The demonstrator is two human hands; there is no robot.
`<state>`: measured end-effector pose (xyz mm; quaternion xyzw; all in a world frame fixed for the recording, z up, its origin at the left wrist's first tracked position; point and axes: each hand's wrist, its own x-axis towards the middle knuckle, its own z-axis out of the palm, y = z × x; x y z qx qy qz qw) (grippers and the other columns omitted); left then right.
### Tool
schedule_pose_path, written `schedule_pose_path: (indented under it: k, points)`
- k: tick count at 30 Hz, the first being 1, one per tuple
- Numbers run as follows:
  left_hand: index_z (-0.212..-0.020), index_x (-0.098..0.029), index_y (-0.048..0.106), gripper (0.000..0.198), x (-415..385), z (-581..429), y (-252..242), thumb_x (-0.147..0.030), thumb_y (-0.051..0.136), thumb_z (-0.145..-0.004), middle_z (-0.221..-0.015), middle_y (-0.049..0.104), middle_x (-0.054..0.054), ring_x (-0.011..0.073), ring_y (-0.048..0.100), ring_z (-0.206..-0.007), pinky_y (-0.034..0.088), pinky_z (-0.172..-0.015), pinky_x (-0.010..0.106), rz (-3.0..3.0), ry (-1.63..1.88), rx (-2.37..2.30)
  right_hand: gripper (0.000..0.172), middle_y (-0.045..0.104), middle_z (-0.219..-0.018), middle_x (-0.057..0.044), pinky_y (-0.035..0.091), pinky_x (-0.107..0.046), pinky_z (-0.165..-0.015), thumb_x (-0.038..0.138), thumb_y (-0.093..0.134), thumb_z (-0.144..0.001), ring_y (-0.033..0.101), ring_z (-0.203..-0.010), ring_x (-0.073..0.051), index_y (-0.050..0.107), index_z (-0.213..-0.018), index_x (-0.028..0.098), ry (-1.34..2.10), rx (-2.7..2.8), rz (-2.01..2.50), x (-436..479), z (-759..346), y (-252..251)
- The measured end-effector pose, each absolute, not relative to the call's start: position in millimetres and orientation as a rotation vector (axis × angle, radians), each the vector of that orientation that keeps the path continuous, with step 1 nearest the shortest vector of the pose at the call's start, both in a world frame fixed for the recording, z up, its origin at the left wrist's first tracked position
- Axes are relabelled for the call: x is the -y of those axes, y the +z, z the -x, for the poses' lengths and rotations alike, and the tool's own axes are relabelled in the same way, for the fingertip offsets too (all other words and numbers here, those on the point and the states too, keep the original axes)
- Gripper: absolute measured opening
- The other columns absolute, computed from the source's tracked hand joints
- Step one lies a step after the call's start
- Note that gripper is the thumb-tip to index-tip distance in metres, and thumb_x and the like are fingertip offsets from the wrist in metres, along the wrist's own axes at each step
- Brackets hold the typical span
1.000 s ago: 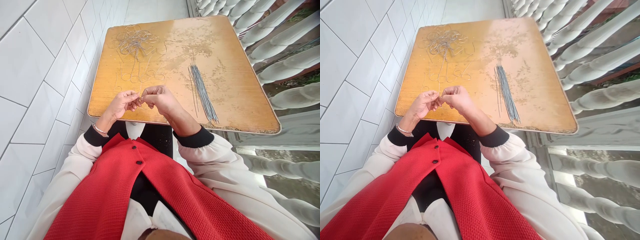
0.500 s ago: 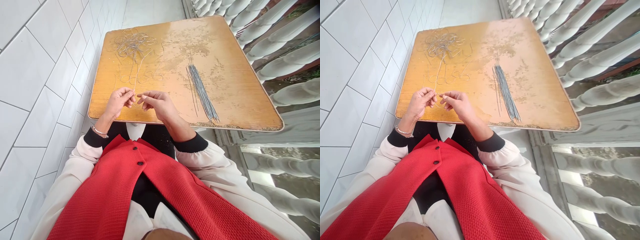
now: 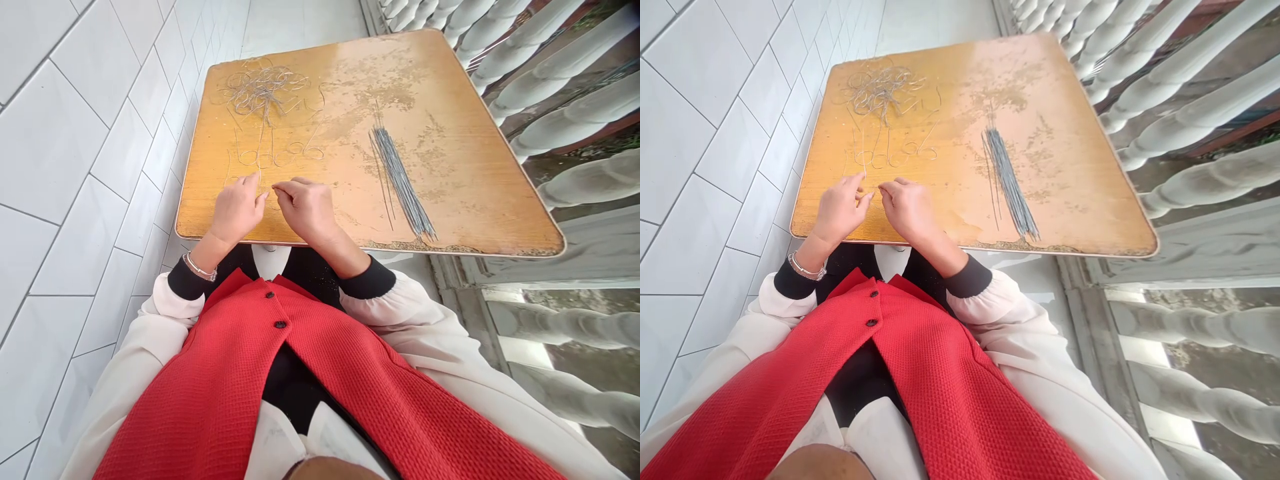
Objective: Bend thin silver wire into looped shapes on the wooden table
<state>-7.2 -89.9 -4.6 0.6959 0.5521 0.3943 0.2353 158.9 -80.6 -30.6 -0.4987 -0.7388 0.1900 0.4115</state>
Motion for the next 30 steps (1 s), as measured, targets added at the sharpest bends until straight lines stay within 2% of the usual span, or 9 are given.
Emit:
schedule_pose_path:
  k: [3, 5, 6, 10, 14, 19, 24, 26, 30]
  points:
    - [-0.105, -0.022, 0.065, 0.020, 94, 5, 1, -0.019, 0.071, -0.086, -0.105, 0.068, 0.009, 0.0246, 0.063, -0.108, 0.048, -0.086, 0.029, -1.973, 1.124, -1.564, 0.026, 0.071, -0.086, -0.010, 0.048, -0.037, -0.081, 0.030, 0.053, -0.096, 0.065, -0.086, -0.025, 0.076, -0.091, 0.019, 0.426, 1.890, 1.268, 80, -157, -29]
    - [-0.093, -0.022, 0.063, 0.007, 94, 3, 2, -0.018, 0.067, -0.088, -0.105, 0.065, 0.009, 0.0248, 0.060, -0.108, 0.047, -0.085, 0.030, -2.046, 1.121, -1.558, 0.024, 0.069, -0.085, -0.009, 0.047, -0.036, -0.079, 0.029, 0.054, -0.096, 0.064, -0.087, -0.025, 0.075, -0.089, 0.020, 0.446, 1.893, 1.253, 80, -156, -26]
    - [-0.086, -0.022, 0.061, 0.007, 93, 2, 2, -0.017, 0.064, -0.090, -0.103, 0.064, 0.008, 0.0244, 0.060, -0.106, 0.047, -0.084, 0.030, -2.081, 1.111, -1.550, 0.023, 0.068, -0.083, -0.009, 0.047, -0.036, -0.078, 0.030, 0.055, -0.096, 0.064, -0.086, -0.024, 0.075, -0.087, 0.021, 0.470, 1.888, 1.239, 80, -156, -25]
    - [-0.072, -0.022, 0.052, 0.023, 90, 3, 0, -0.017, 0.056, -0.094, -0.094, 0.060, 0.008, 0.0238, 0.057, -0.101, 0.047, -0.080, 0.031, -2.116, 1.130, -1.509, 0.020, 0.068, -0.081, -0.008, 0.048, -0.037, -0.079, 0.032, 0.058, -0.093, 0.064, -0.085, -0.024, 0.071, -0.080, 0.023, 0.544, 1.814, 1.193, 81, -158, -20]
    - [-0.072, -0.022, 0.049, 0.024, 87, 4, -1, -0.022, 0.059, -0.093, -0.093, 0.059, 0.009, 0.0267, 0.057, -0.108, 0.047, -0.084, 0.034, -2.095, 1.165, -1.522, 0.022, 0.065, -0.069, -0.004, 0.050, -0.035, -0.070, 0.036, 0.063, -0.090, 0.063, -0.071, -0.021, 0.067, -0.072, 0.024, 0.706, 1.712, 1.209, 83, -160, -17]
    - [-0.072, -0.022, 0.048, 0.028, 80, 3, -6, -0.028, 0.064, -0.094, -0.092, 0.058, 0.009, 0.0287, 0.055, -0.118, 0.045, -0.093, 0.035, -1.985, 1.255, -1.507, 0.026, 0.060, -0.057, 0.000, 0.046, -0.028, -0.052, 0.035, 0.068, -0.086, 0.053, -0.047, -0.012, 0.063, -0.064, 0.021, 1.010, 1.537, 1.194, 86, -151, -17]
    - [-0.073, -0.021, 0.052, 0.025, 74, 4, -14, -0.027, 0.061, -0.096, -0.089, 0.059, 0.007, 0.0256, 0.060, -0.110, 0.045, -0.096, 0.034, -1.987, 1.297, -1.562, 0.022, 0.059, -0.052, 0.002, 0.041, -0.022, -0.045, 0.024, 0.072, -0.081, 0.051, -0.042, -0.008, 0.063, -0.062, 0.018, 1.174, 1.419, 1.142, 85, -146, -18]
    - [-0.077, -0.021, 0.056, 0.021, 75, 5, -12, -0.027, 0.058, -0.097, -0.091, 0.061, 0.008, 0.0247, 0.061, -0.108, 0.047, -0.094, 0.033, -2.070, 1.219, -1.649, 0.018, 0.060, -0.052, 0.003, 0.041, -0.020, -0.044, 0.018, 0.068, -0.082, 0.051, -0.041, -0.007, 0.066, -0.064, 0.017, 1.215, 1.378, 1.138, 86, -147, -18]
    - [-0.098, -0.018, 0.064, 0.014, 86, 5, 0, -0.029, 0.056, -0.100, -0.108, 0.065, 0.012, 0.0251, 0.062, -0.109, 0.049, -0.092, 0.035, -2.346, 0.807, -1.916, 0.020, 0.061, -0.053, 0.003, 0.042, -0.019, -0.045, 0.009, 0.060, -0.085, 0.054, -0.042, -0.007, 0.067, -0.067, 0.016, 1.244, 1.348, 1.143, 88, -149, -16]
